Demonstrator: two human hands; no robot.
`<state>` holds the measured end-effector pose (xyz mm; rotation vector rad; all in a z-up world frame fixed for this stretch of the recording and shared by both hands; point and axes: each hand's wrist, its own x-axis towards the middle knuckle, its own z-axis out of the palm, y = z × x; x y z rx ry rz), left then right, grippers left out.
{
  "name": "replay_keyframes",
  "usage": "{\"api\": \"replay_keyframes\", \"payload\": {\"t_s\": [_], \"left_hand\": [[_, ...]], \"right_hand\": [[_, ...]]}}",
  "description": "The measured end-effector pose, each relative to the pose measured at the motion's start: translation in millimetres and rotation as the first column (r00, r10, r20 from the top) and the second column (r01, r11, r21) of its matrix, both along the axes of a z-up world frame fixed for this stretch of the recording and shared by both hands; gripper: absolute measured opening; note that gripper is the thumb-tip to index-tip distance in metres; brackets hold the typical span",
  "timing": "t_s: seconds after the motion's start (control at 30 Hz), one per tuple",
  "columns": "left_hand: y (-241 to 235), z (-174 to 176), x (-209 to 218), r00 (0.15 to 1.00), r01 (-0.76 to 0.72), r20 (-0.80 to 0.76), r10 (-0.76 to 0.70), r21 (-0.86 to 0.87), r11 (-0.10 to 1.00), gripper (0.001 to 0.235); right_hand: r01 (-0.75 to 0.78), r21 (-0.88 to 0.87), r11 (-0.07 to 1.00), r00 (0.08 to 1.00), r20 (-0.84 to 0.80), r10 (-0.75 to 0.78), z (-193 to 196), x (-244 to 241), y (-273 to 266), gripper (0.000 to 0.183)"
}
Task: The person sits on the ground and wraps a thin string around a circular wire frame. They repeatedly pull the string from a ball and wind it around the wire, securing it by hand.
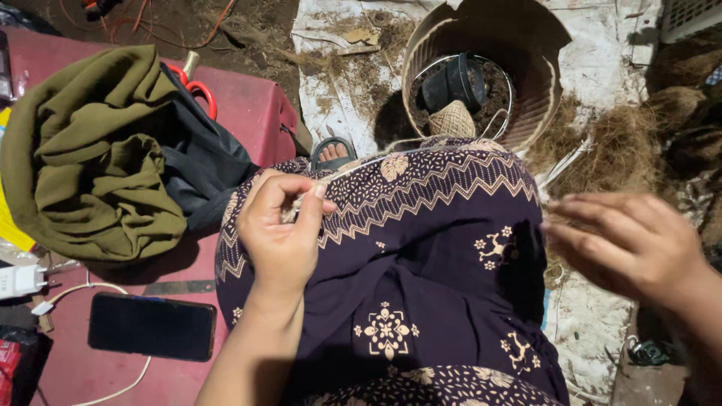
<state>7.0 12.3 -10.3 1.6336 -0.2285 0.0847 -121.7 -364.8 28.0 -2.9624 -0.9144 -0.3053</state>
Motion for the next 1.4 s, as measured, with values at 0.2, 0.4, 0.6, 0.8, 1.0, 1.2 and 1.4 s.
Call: {"api": "replay_keyframes", "payload": {"t_s": [0.2, 0.4, 0.6, 0.8, 1.0, 1.2, 1.4], "left_hand": [[-14.4, -13.6, -9.1, 0.993, 0.078, -0.071, -0.091, -0.171, 0.982, 0.006], [-23.0, -25.0, -26.6, 0.978, 0.117, -0.125, -0.167, -0.331, 0.936, 0.005], [-27.1, -35.3, -29.8, 0.941, 0.113, -0.229, -0.249, -0.479, 0.871, 0.004], [-30.6, -39.5, -29.2, 0.927, 0.126, -0.251, -0.281, -0.497, 0.859, 0.004], [-31.9, -36.4, -28.4, 0.97, 0.119, -0.17, -0.173, -0.287, 0.951, 0.008], [-34.2, -31.5, -25.0, 0.975, 0.116, -0.164, -0.152, -0.209, 0.971, 0.006], [-33.4, -31.0, -23.7, 0.991, 0.104, -0.081, -0.109, -0.064, 0.993, 0.009]], "right_hand": [[0.174, 0.406, 0.897, 0.973, -0.214, -0.091, -2.8, 14.6, 102.5, 0.049], [0.305, 0.805, 0.509, 0.926, -0.376, 0.039, -21.8, 63.3, 165.7, 0.059], [0.429, 0.899, 0.09, 0.886, -0.438, 0.152, -58.0, 71.2, 183.1, 0.018], [0.657, 0.747, -0.098, 0.745, -0.623, 0.24, -86.8, 64.1, 189.0, 0.008], [0.756, 0.633, -0.165, 0.641, -0.667, 0.38, -89.3, 62.9, 185.3, 0.012], [0.85, 0.46, -0.255, 0.525, -0.717, 0.458, -86.6, 59.3, 182.9, 0.015], [0.792, 0.572, -0.212, 0.608, -0.708, 0.358, -82.1, 49.9, 192.2, 0.017]]}}
